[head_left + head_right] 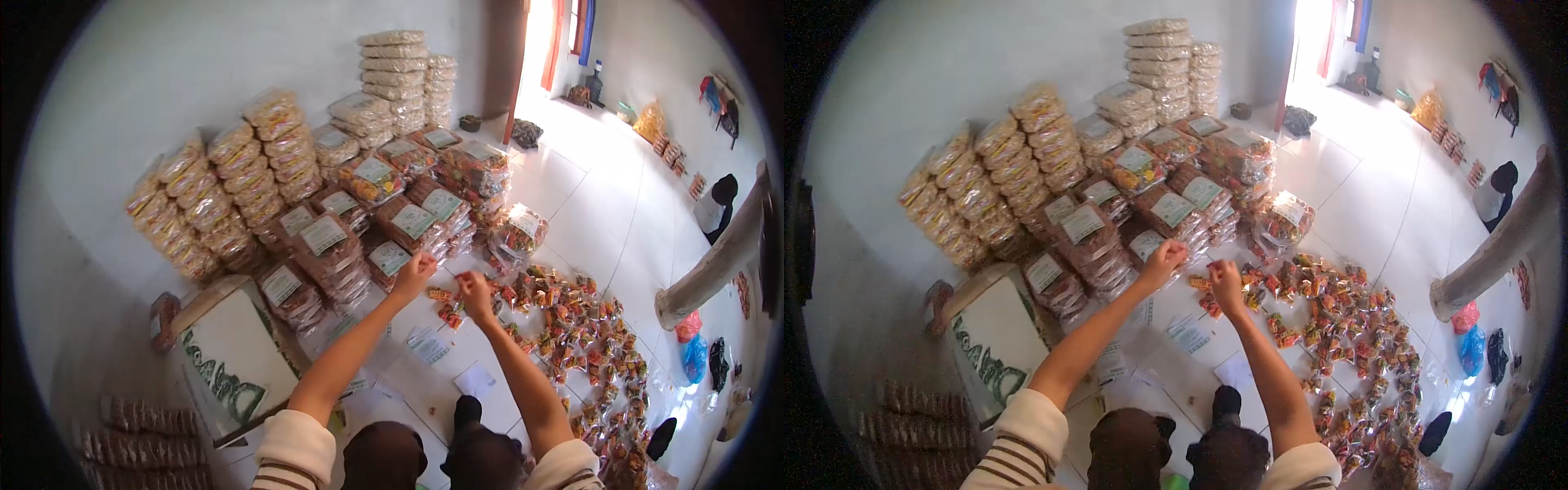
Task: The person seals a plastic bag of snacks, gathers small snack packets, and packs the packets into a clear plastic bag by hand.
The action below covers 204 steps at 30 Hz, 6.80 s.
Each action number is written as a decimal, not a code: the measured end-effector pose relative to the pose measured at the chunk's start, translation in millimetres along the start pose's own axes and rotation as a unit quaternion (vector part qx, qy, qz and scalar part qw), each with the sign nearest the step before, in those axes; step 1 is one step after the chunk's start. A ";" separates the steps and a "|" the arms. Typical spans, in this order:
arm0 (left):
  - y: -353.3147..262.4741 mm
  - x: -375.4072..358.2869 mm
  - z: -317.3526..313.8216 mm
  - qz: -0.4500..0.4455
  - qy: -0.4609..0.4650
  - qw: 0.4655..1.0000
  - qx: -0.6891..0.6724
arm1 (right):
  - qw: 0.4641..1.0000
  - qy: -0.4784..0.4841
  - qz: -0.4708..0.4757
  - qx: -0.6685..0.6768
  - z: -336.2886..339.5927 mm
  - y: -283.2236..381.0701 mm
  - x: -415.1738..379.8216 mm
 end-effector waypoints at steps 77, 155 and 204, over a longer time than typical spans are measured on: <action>-137.6 -166.7 102.4 -0.082 -0.283 0.950 0.106 | 0.961 0.109 -0.049 0.250 -8.9 206.4 -114.7; -110.4 -382.5 352.3 -0.174 -0.360 0.793 0.460 | 0.870 0.212 0.430 0.116 -209.0 307.9 -231.9; 25.5 -186.5 -45.6 -0.029 0.275 0.943 0.187 | 0.948 -0.077 -0.308 0.035 221.7 -52.7 -197.0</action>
Point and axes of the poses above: each hand's wrist, its own x-axis towards the middle knuckle, its own z-axis out of the back of the hand, y = z × x, the point moved 2 cm from there along x, towards the middle knuckle, and after that the axes turned 4 degrees about -y, right-handed, at the moved point
